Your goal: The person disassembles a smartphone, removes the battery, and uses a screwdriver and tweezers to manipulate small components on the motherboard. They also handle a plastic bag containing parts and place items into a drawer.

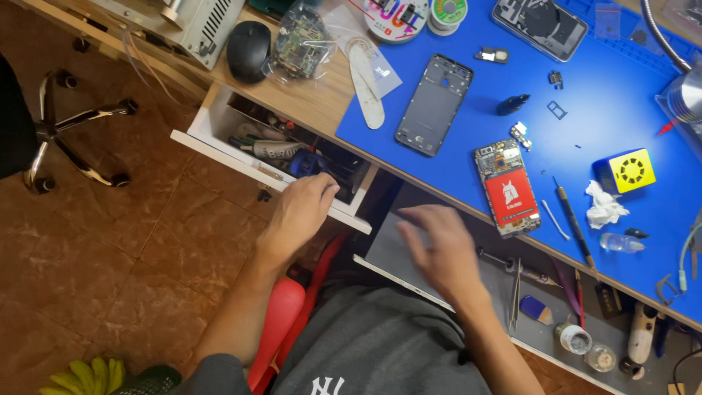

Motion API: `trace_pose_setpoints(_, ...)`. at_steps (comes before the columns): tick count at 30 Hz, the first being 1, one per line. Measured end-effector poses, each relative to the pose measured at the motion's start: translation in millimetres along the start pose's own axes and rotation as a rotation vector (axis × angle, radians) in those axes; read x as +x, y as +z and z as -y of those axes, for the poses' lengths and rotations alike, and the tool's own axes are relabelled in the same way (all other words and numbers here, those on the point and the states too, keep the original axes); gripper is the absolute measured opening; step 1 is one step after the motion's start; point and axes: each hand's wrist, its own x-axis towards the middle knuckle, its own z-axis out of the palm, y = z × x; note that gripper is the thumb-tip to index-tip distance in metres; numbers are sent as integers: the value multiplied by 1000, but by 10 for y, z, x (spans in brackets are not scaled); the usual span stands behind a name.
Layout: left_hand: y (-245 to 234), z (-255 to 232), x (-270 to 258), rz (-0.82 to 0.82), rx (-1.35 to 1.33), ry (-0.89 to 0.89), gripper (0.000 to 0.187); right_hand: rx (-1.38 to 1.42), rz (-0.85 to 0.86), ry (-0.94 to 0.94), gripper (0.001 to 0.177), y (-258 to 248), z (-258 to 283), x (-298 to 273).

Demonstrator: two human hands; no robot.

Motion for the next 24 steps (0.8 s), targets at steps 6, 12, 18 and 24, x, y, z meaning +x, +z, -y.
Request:
trace_pose_setpoints(6, 30, 137, -115, 47, -33, -29, 22, 161, 429, -49, 23, 557, 334, 30)
trace_pose_setpoints(12, -263, 15, -201, 277, -40, -117, 35, 313, 695, -29, 20, 312, 651, 162)
trace_pose_setpoints(18, 309, 147, -297, 167, 16, 44, 18, 411, 829, -3, 22, 217, 704, 246)
trace_pose_setpoints(24, 112, 256, -200, -212, -228, -129, 14, 319, 701, 133, 28, 86, 530, 352)
